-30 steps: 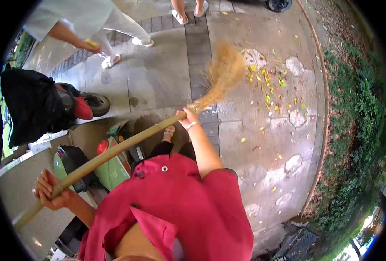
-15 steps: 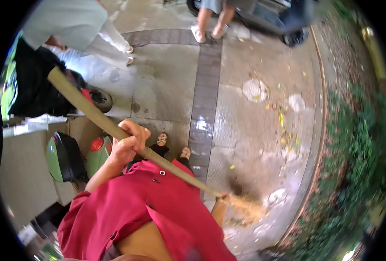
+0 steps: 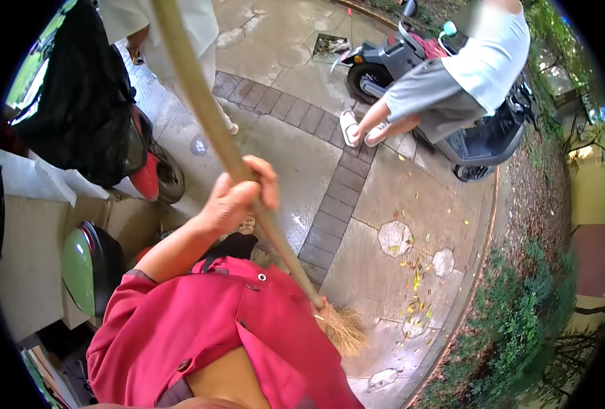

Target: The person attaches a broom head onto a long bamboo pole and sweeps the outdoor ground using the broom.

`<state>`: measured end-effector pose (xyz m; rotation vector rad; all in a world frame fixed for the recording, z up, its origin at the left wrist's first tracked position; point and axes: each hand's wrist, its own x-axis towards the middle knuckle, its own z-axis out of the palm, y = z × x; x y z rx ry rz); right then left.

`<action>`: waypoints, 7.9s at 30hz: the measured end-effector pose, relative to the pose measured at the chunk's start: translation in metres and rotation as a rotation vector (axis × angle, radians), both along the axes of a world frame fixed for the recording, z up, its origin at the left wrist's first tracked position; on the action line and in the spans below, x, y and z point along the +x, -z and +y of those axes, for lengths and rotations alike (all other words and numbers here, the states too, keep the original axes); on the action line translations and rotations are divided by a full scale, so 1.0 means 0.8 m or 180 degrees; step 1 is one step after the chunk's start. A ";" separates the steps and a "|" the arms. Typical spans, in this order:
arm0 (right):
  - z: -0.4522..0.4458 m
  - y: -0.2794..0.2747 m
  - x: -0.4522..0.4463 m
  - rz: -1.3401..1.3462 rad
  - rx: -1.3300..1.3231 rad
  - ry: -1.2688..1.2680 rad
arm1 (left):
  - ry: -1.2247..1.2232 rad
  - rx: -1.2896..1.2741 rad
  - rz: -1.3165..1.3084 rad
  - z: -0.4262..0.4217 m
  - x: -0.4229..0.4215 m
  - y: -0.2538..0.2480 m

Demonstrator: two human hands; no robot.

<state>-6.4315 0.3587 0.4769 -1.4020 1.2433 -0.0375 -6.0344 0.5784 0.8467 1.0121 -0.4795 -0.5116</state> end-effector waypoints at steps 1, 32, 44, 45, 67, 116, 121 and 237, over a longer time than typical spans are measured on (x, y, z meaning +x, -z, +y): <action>0.000 -0.012 0.041 0.0153 0.0036 -0.0130 | 0.0079 0.0110 0.0198 -0.001 0.022 -0.001; -0.177 -0.269 0.931 -0.0262 -0.0454 -0.0905 | 0.2433 0.2794 -0.2202 -0.240 0.862 0.218; -0.103 -0.378 0.986 0.1726 -0.3200 0.2841 | 0.2684 0.3623 -0.2439 -0.391 1.242 0.460; -0.123 -0.379 1.032 0.1611 -0.3134 0.2814 | 0.2418 0.3993 -0.2350 -0.410 1.282 0.471; -0.273 -0.379 1.438 0.0626 -0.2056 0.2243 | 0.1890 0.4733 -0.5574 -0.640 1.655 0.586; 0.273 -0.494 0.423 -0.0540 -0.4308 0.5957 | 0.4110 0.4068 -0.1304 -0.354 0.531 0.417; 0.268 -0.543 0.329 -0.1240 -0.4932 0.6126 | 0.4442 0.3883 -0.1323 -0.380 0.374 0.429; 0.157 -0.169 -0.660 -0.5879 -0.0097 0.7803 | 0.6098 -0.0933 0.2625 -0.635 -0.994 -0.073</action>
